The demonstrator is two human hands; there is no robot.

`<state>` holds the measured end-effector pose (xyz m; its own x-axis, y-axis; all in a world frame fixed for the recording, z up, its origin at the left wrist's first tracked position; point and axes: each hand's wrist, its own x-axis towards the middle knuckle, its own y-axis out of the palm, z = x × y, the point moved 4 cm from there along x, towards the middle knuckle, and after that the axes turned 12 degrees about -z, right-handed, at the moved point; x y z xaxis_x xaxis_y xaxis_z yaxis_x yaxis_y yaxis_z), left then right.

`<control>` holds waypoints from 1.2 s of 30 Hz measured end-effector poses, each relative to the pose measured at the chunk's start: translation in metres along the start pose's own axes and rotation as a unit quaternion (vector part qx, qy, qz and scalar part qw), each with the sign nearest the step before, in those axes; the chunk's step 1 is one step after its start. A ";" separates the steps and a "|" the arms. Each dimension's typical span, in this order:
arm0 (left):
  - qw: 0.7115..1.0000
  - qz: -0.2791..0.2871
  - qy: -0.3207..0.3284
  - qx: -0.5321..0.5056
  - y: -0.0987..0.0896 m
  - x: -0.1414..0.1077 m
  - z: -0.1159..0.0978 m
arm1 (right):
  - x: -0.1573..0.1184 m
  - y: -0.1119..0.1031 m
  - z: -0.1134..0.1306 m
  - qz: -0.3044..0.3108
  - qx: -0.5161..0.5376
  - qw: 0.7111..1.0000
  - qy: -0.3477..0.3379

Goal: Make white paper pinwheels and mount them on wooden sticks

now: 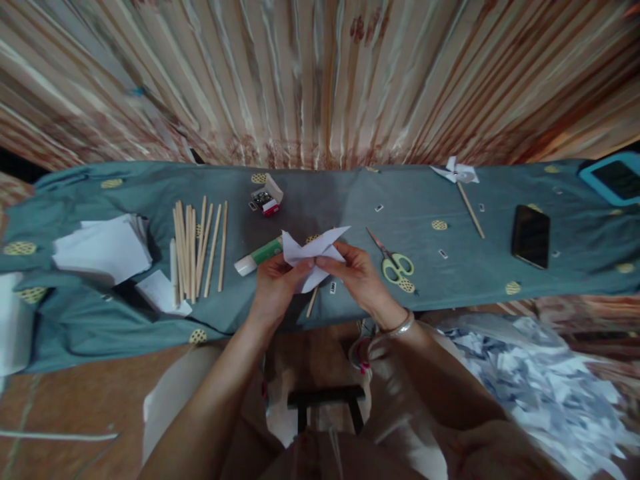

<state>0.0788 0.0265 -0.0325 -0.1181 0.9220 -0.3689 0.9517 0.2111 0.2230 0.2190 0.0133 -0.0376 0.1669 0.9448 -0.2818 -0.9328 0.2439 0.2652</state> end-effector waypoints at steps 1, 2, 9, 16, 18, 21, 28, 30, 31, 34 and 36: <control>1.000 -0.002 -0.001 -0.003 0.000 0.000 0.000 | 0.000 0.001 0.000 -0.002 0.008 1.000 0.006; 1.000 -0.002 -0.003 -0.007 0.000 0.000 0.000 | 0.000 0.001 -0.001 -0.003 0.016 1.000 0.011; 1.000 0.011 -0.003 -0.014 0.004 0.000 0.000 | 0.001 0.001 -0.004 -0.002 0.028 1.000 0.010; 0.996 0.008 0.080 0.034 0.005 0.011 0.004 | 0.011 -0.030 0.020 -0.069 0.030 0.996 -0.037; 0.986 0.010 0.133 0.103 0.006 0.014 0.008 | 0.013 -0.041 0.029 -0.087 0.044 0.994 -0.040; 0.937 0.051 0.236 0.252 0.013 0.016 0.013 | 0.012 -0.053 0.037 -0.095 0.066 0.993 -0.039; 0.803 0.098 0.353 0.469 0.030 0.015 0.022 | 0.005 -0.058 0.045 -0.065 0.077 0.994 -0.040; 0.790 0.104 0.346 0.495 0.033 0.015 0.025 | 0.003 -0.056 0.046 -0.052 0.080 0.995 -0.039; 0.793 0.103 0.337 0.496 0.034 0.016 0.026 | 0.003 -0.055 0.047 -0.048 0.081 0.995 -0.039; 0.849 0.091 0.297 0.427 0.035 0.016 0.024 | -0.001 -0.054 0.046 -0.042 0.068 0.996 -0.041; 0.917 0.079 0.233 0.315 0.033 0.015 0.020 | -0.005 -0.054 0.046 -0.034 0.032 0.997 -0.058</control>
<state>0.1137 0.0413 -0.0484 0.0670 0.9944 0.0821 0.9251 -0.0311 -0.3784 0.2834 0.0055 -0.0080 0.2685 0.9437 -0.1931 -0.8966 0.3181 0.3080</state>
